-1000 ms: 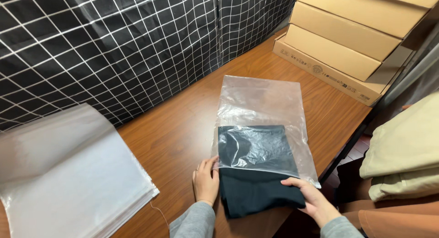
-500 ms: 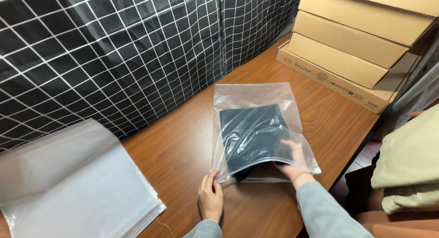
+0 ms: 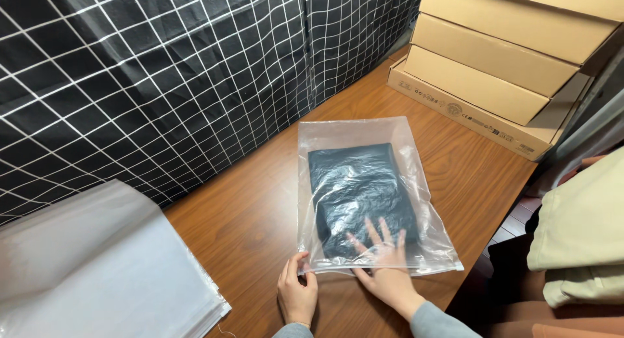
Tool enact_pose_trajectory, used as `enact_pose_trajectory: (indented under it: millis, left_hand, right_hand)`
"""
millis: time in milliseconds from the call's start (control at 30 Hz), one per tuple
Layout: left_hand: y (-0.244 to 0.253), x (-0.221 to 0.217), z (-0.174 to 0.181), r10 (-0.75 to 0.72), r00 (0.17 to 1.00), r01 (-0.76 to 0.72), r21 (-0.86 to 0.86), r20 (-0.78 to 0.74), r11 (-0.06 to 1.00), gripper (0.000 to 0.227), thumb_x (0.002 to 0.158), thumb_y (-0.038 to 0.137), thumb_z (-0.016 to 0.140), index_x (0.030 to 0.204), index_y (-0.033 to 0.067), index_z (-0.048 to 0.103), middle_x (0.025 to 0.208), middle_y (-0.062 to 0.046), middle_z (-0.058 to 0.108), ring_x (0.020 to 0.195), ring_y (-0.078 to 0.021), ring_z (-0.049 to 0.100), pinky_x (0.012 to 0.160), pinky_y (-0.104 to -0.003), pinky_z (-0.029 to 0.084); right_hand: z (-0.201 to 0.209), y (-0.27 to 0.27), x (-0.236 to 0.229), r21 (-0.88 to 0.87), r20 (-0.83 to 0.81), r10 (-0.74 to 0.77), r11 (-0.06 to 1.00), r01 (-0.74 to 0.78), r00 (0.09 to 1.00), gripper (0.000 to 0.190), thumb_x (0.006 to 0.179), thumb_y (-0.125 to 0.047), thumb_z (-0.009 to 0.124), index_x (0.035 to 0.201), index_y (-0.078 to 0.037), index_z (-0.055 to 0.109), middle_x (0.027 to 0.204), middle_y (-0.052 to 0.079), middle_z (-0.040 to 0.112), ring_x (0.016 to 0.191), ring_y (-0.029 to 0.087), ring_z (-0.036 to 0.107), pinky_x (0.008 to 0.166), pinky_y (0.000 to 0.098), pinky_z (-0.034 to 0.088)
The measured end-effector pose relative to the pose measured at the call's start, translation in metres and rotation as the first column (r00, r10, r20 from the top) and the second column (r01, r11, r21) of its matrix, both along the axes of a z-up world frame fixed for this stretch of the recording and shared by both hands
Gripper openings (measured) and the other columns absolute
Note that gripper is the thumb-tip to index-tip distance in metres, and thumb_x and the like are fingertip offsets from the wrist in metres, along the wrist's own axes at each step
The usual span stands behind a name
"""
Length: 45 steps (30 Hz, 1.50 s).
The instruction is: The person irons a black graphic t-shirt on a table, folds the shirt into a rectangle, and then places the folded shirt into a clear plastic bag.
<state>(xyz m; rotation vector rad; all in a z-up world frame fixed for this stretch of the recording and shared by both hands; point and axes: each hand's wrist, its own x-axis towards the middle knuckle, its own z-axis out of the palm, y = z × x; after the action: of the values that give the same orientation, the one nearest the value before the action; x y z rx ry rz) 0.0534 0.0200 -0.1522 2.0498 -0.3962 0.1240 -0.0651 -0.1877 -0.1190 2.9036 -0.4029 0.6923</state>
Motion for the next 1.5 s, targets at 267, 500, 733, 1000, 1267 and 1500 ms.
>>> enact_pose_trajectory:
  millis: [267, 500, 733, 1000, 1267, 1500]
  left_hand:
    - [0.0, 0.001, -0.003, -0.022, 0.998, 0.019, 0.046, 0.052, 0.999, 0.037, 0.079, 0.014, 0.063, 0.11, 0.0295, 0.078, 0.105, 0.005, 0.083, 0.093, -0.0272, 0.075, 0.089, -0.041, 0.056]
    - [0.0, 0.0, -0.003, -0.061, 0.994, 0.055, 0.064, 0.091, 0.996, 0.034, 0.083, 0.014, 0.063, 0.11, 0.0269, 0.078, 0.103, 0.007, 0.083, 0.084, -0.0247, 0.075, 0.084, -0.04, 0.055]
    - [-0.003, 0.0, -0.006, -0.082, 0.989, 0.07, 0.096, 0.124, 0.993, 0.032, 0.085, 0.014, 0.063, 0.111, 0.0268, 0.077, 0.09, 0.008, 0.078, 0.069, -0.0204, 0.069, 0.083, -0.038, 0.053]
    - [0.0, 0.001, -0.009, -0.051, 0.997, 0.045, 0.104, 0.053, 0.994, 0.03, 0.084, 0.014, 0.063, 0.108, 0.0268, 0.077, 0.103, 0.007, 0.083, 0.085, -0.0252, 0.074, 0.087, -0.039, 0.055]
    - [0.003, 0.013, 0.008, 0.288, 0.957, -0.279, -0.326, -0.02, 0.903, 0.032, 0.106, 0.007, 0.056, 0.137, 0.0023, 0.054, 0.101, -0.02, 0.082, 0.092, -0.0325, 0.079, 0.086, -0.04, 0.057]
    - [-0.01, 0.002, 0.027, 0.008, 0.732, -0.586, -0.624, -0.681, 0.516, 0.044, 0.106, 0.017, 0.037, 0.15, 0.0124, 0.036, 0.125, -0.031, 0.067, 0.113, -0.039, 0.07, 0.097, -0.053, 0.057]
  right_hand:
    - [-0.018, -0.035, 0.064, 0.059, -0.043, 0.085, 0.995, -0.082, 0.996, 0.024, 0.092, -0.049, 0.068, 0.108, -0.034, 0.077, 0.146, 0.018, 0.064, 0.148, 0.047, 0.046, 0.119, 0.078, 0.027]
    - [0.046, -0.056, 0.09, 0.123, -0.367, -0.154, 0.97, 0.212, 0.917, 0.069, 0.101, -0.04, 0.057, 0.163, -0.057, 0.03, 0.174, 0.01, 0.028, 0.16, 0.041, 0.019, 0.125, 0.0738, 0.011]
    - [0.065, -0.098, 0.104, 0.227, -0.544, -0.286, 0.855, 0.467, 0.789, 0.078, 0.104, -0.015, 0.036, 0.162, -0.065, 0.021, 0.183, 0.009, -0.002, 0.168, 0.04, -0.012, 0.129, 0.0677, -0.015]
    - [-0.003, -0.064, 0.055, 0.366, -0.394, -0.226, 0.85, 0.378, 0.891, 0.068, 0.106, -0.026, 0.045, 0.17, -0.036, 0.026, 0.18, 0.015, 0.011, 0.165, 0.044, 0.003, 0.13, 0.0689, 0.009]
    - [0.009, 0.012, -0.11, 0.855, 0.3, 0.048, 0.43, -0.29, 0.953, 0.014, 0.084, -0.014, 0.085, 0.09, -0.015, 0.098, 0.102, 0.002, 0.097, 0.113, 0.02, 0.085, 0.102, 0.0373, 0.062]
    - [0.02, -0.052, -0.144, 0.985, -0.126, -0.653, 0.007, 0.172, 0.747, 0.029, 0.093, -0.022, 0.081, 0.115, -0.005, 0.075, 0.092, 0.015, 0.08, 0.072, 0.023, 0.08, 0.057, 0.0352, 0.063]
